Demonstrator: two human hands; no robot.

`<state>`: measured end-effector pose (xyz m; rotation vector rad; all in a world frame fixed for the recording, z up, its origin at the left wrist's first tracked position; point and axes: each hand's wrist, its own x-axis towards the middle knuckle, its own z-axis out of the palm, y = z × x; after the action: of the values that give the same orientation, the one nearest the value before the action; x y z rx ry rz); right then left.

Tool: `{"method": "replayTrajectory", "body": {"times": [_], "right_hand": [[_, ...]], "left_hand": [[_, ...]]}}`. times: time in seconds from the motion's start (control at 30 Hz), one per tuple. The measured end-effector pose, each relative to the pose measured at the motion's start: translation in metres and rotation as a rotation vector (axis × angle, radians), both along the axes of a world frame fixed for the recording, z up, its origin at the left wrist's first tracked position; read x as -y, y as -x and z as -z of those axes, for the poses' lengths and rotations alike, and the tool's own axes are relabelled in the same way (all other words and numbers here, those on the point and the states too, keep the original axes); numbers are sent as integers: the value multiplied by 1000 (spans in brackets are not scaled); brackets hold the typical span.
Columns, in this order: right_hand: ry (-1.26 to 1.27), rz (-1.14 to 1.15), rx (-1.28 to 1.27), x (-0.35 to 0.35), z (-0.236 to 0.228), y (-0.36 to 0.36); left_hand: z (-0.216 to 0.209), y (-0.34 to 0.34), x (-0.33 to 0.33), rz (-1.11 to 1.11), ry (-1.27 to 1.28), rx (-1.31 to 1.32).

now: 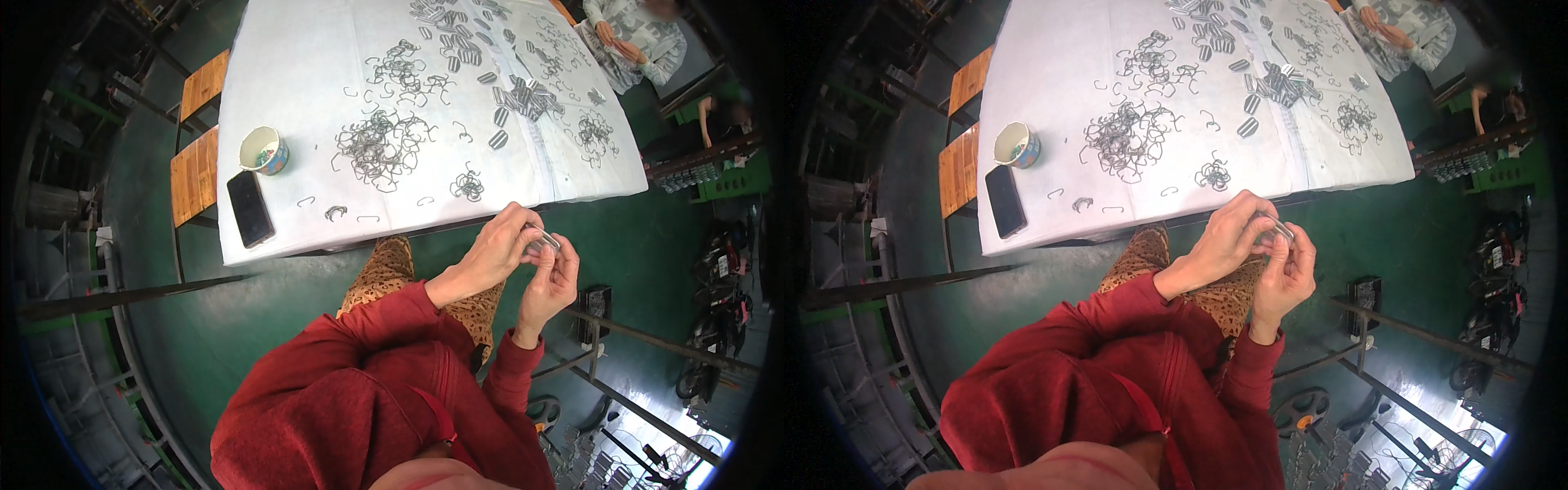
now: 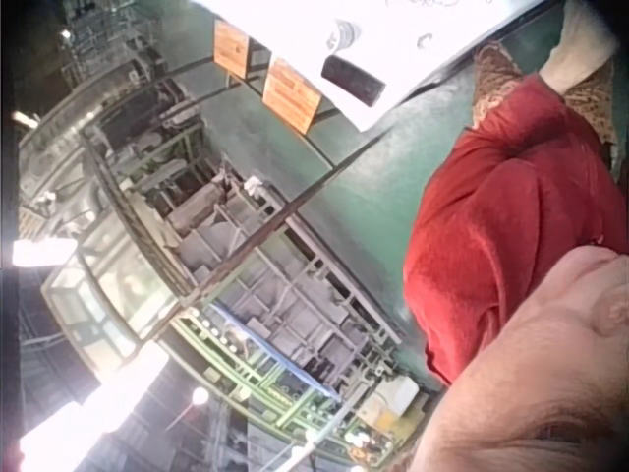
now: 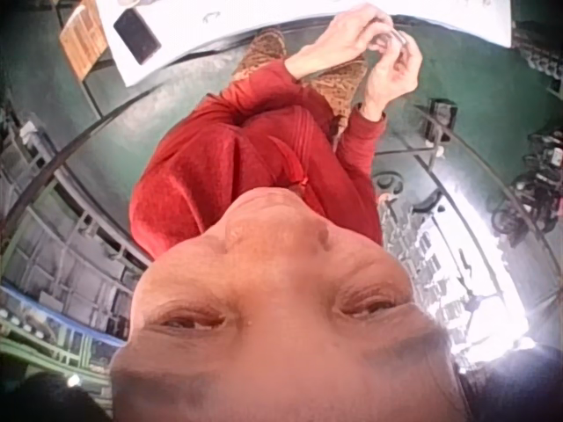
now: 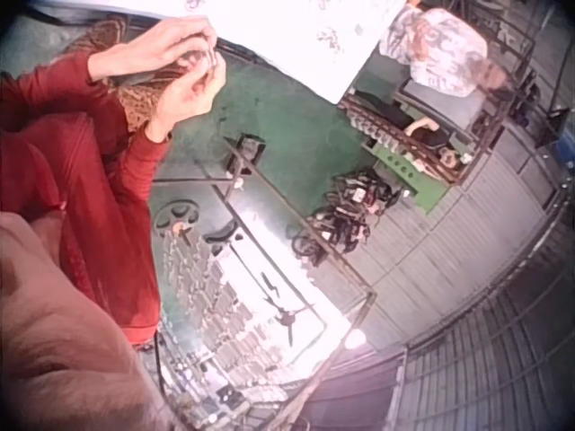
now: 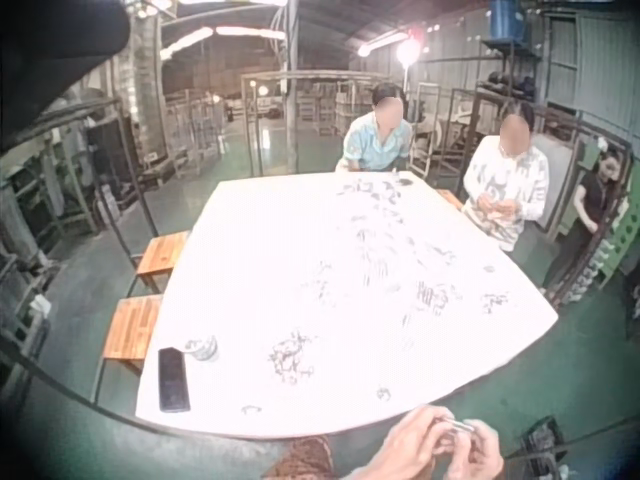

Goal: The person assembles small metal components by hand at a table. They repeatedly pick up a metal clip and a wire loop, connect them, and place the assembled unit on the table. Other people are also working at the same table.

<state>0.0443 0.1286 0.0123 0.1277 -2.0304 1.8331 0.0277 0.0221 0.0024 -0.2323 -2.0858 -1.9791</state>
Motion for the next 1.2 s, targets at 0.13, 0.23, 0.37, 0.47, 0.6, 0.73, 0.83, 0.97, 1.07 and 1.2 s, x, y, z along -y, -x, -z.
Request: {"method": "replayTrajectory", "body": {"times": [0.13,0.23,0.37,0.47,0.6,0.73,0.83,0.97,1.07,1.2], "right_hand": [[31,-11,47,0,1,12],[145,-116,158,-8,3,31],[217,-188,165,-4,2,43],[272,-215,225,-10,2,50],[271,-206,227,-16,4,52],[177,-171,208,-11,7,48],[86,-137,200,-7,10,43],[34,-127,216,-10,16,41],[16,-142,233,-17,25,42],[76,-182,258,-20,28,48]], "left_hand": [[-5,4,-1,-17,20,-19],[0,15,3,-20,75,9],[4,20,7,-13,76,-5],[9,22,11,112,-147,144],[13,22,18,173,-300,248],[19,24,15,112,-254,226],[24,26,16,93,-140,257],[33,28,17,158,-177,289],[34,34,23,236,-92,340],[37,39,23,234,-33,329]]}}
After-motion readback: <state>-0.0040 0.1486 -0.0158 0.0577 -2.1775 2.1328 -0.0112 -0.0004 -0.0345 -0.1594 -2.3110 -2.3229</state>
